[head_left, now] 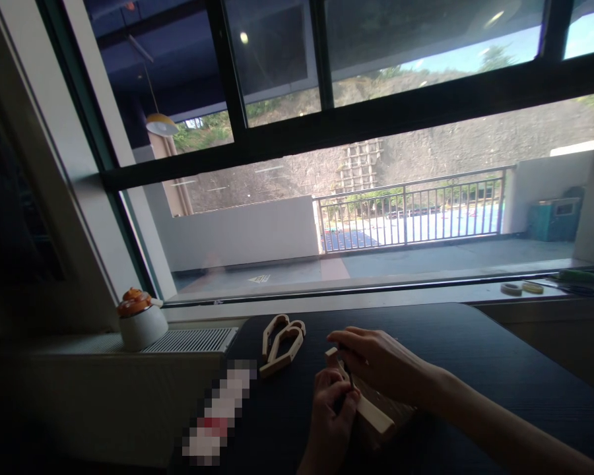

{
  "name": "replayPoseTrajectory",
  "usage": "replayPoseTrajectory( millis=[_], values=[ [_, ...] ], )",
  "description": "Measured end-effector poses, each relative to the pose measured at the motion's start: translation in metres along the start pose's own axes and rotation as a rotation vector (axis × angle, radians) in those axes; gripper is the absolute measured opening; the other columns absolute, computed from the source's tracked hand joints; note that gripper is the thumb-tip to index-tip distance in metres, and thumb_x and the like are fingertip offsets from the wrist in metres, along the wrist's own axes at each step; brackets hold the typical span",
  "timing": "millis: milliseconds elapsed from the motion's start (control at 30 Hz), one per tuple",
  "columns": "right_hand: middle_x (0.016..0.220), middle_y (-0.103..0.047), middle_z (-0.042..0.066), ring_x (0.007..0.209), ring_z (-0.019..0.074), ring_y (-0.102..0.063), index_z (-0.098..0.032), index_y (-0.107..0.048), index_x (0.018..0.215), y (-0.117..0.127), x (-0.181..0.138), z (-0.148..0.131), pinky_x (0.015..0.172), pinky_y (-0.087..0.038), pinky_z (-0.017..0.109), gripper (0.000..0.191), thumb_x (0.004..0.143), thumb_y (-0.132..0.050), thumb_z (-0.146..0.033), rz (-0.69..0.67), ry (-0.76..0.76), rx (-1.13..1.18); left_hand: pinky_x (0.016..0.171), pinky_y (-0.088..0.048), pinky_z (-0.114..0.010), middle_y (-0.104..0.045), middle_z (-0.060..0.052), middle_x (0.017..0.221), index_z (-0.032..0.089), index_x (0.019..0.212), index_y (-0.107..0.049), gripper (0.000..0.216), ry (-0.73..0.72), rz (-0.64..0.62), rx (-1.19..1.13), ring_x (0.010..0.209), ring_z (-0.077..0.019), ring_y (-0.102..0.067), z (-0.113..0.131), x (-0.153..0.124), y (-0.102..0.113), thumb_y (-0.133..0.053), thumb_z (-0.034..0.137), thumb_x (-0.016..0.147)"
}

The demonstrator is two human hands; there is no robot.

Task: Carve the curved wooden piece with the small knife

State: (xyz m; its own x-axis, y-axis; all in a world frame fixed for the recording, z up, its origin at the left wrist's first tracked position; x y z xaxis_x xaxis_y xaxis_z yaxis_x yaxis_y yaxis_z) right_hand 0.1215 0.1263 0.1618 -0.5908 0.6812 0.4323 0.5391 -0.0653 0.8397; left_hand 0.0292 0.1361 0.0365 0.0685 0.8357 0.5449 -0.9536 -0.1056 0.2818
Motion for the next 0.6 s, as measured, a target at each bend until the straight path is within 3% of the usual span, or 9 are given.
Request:
replayPoseTrajectory(
  millis=[167,433,600],
  values=[
    [0.096,-0.067,0.007,0.081,0.0163,-0.063,-0.023,-0.056,0.122,-0.001,-0.002,-0.001,0.068,-0.044,0.024,0.035,0.090,-0.040,-0.024,-0.020,0.022,-0.025,0.089,-0.044,-0.033,-0.057,-0.008,0.093,0.018,0.076,-0.068,0.022,0.010,-0.003,-0.003,0.096,-0.0216,-0.053,-0.002,0.000,-0.002,-0.056,0.034,0.084],
    [0.084,-0.067,0.002,0.070,0.0136,-0.061,-0.022,-0.063,0.093,0.000,0.003,0.008,0.061,-0.039,0.022,0.016,0.087,-0.051,-0.030,0.040,-0.075,-0.113,0.087,-0.045,-0.034,-0.058,-0.008,0.091,0.018,0.076,-0.068,0.021,-0.024,-0.004,0.027,0.094,-0.0221,-0.052,-0.003,0.000,-0.002,-0.056,0.034,0.083],
    [0.095,-0.066,0.004,0.079,0.0140,-0.062,-0.023,-0.062,0.103,-0.001,0.000,0.008,0.066,-0.042,0.022,0.022,0.090,-0.045,-0.026,0.065,-0.048,-0.027,0.088,-0.044,-0.034,-0.057,-0.008,0.092,0.018,0.079,-0.069,0.020,-0.008,-0.011,-0.003,0.095,-0.0217,-0.052,0.000,0.000,-0.001,-0.057,0.033,0.083]
  ],
)
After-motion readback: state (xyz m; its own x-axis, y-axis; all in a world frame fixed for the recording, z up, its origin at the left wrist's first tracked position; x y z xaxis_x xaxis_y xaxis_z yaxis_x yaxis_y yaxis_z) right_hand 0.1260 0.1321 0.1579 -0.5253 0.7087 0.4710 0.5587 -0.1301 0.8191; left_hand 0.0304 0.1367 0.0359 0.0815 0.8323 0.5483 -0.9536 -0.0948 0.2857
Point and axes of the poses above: each hand's wrist, its own x-axis towards the middle knuckle, its own y-axis out of the back of the hand, z = x × y, the point moved 8 cm from there along x, towards the middle knuckle
